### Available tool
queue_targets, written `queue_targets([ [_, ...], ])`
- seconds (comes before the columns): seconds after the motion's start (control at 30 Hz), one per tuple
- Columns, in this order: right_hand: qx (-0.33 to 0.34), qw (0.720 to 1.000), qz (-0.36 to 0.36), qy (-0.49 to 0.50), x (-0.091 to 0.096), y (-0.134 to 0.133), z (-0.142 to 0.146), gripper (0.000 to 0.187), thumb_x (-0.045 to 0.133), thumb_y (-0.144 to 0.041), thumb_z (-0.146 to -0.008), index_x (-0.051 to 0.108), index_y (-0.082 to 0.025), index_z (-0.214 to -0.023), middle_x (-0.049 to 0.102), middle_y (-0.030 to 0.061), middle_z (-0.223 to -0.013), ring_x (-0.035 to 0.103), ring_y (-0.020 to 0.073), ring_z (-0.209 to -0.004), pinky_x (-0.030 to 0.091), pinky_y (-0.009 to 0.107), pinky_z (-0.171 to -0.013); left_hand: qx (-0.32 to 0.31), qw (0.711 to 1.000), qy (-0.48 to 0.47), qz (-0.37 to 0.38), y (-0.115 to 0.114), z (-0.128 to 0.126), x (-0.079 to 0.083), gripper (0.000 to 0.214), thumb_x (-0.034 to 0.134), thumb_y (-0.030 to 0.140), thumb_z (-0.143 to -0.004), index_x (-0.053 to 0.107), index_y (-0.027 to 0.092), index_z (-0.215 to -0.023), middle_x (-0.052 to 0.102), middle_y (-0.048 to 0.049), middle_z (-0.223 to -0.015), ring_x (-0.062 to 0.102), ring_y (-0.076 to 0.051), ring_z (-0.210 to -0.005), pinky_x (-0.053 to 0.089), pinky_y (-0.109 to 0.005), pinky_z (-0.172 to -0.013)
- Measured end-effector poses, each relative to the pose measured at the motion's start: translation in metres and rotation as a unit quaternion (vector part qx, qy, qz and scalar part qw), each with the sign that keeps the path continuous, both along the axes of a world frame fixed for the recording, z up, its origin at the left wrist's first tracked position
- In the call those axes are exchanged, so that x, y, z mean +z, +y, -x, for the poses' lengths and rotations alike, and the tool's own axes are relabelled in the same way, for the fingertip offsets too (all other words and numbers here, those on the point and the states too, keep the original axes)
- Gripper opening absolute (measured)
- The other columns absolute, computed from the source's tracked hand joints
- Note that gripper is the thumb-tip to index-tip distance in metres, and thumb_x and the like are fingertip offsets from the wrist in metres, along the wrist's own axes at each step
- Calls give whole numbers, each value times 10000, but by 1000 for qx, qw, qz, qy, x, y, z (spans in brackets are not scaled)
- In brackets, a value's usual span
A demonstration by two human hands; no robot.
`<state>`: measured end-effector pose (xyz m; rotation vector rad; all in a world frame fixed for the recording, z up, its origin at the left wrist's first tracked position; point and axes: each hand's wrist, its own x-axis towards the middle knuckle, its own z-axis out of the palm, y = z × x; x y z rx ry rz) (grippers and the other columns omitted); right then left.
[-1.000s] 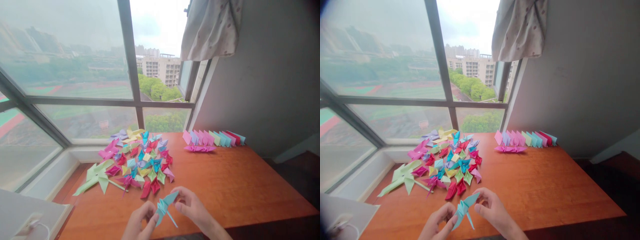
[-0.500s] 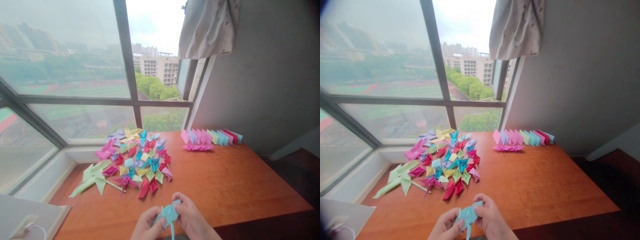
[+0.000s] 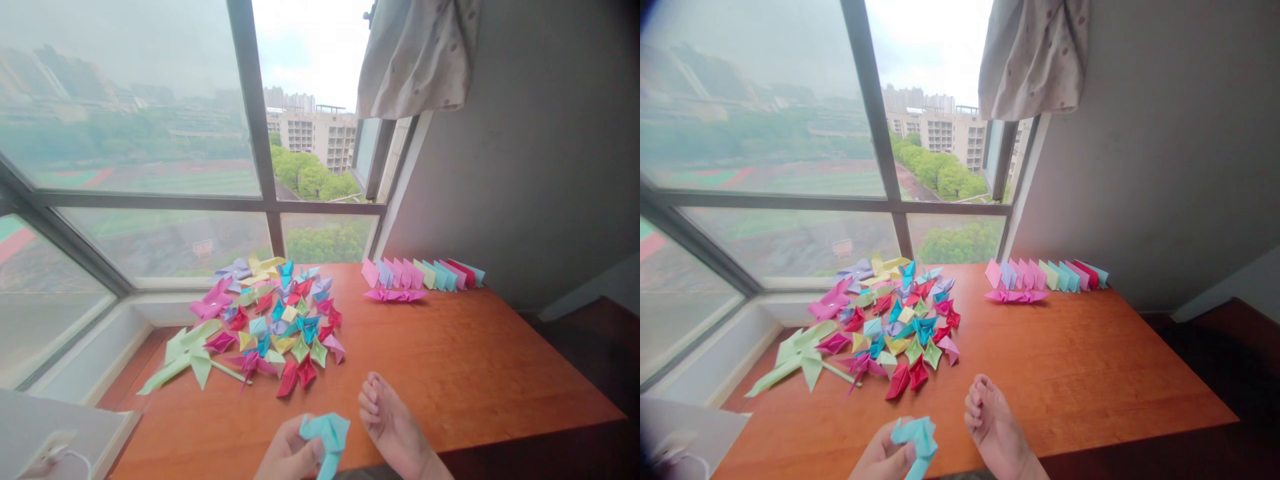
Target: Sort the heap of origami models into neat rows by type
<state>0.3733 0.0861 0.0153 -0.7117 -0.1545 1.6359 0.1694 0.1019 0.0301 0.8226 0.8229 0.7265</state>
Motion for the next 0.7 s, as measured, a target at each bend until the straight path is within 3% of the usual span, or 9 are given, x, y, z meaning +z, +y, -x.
queue_targets([
  [0.1, -32, 989, -28, -138, 1, -2, -9, 295, 787, -400, -742, 604, -203, -864, 488, -50, -649, 403, 70, -548, 305, 182, -492, 42, 997, 52, -33, 5, 0, -5, 493, 796, 600, -641, 668, 132, -726, 542, 16, -597, 441, -97, -553, 345, -197, -541],
  [0.17, -36, 952, -60, -297, 4, -8, -12, 258, 720, -428, -803, 628, -203, -887, 537, -19, -683, 451, 101, -592, 365, 216, -545, 55, 993, 87, -58, 10, -1, -8, 530, 745, 648, -670, 655, 130, -739, 530, 21, -579, 426, -96, -527, 318, -196, -498],
  [0.27, 1, 844, -154, -515, 8, -18, -8, 189, 674, -384, -836, 665, -210, -910, 606, 25, -760, 526, 151, -676, 422, 264, -637, 52, 989, 119, -72, 14, -2, -11, 558, 706, 690, -678, 625, 141, -743, 526, 27, -576, 417, -98, -511, 293, -192, -454],
  [0.33, 36, 770, -222, -598, 10, -21, -1, 180, 681, -348, -820, 676, -227, -953, 625, 32, -778, 543, 167, -678, 419, 273, -631, 28, 988, 130, -78, 15, -3, -10, 546, 691, 684, -699, 617, 146, -755, 534, 24, -597, 430, -104, -527, 299, -188, -450],
  [0.43, 48, 698, -267, -662, 8, -19, 10, 122, 673, -307, -822, 686, -252, -930, 635, 27, -757, 550, 174, -669, 392, 272, -614, -1, 985, 136, -103, 13, -8, -6, 504, 671, 649, -746, 616, 149, -748, 541, 18, -629, 440, -108, -557, 317, -193, -470],
  [0.5, 41, 684, -258, -681, 6, -16, 14, 64, 630, -284, -860, 686, -255, -868, 641, 27, -745, 556, 174, -677, 382, 269, -620, -8, 983, 133, -123, 11, -10, -4, 493, 658, 640, -764, 609, 151, -725, 540, 18, -634, 430, -107, -563, 335, -202, -499],
  [0.7, 44, 688, -202, -696, 1, -13, 12, 164, 584, -303, -899, 649, -222, -772, 602, 10, -695, 540, 137, -618, 374, 236, -576, -16, 979, 149, -135, 8, -9, -11, 512, 668, 634, -755, 542, 158, -619, 499, 21, -586, 428, -118, -591, 362, -222, -564],
])
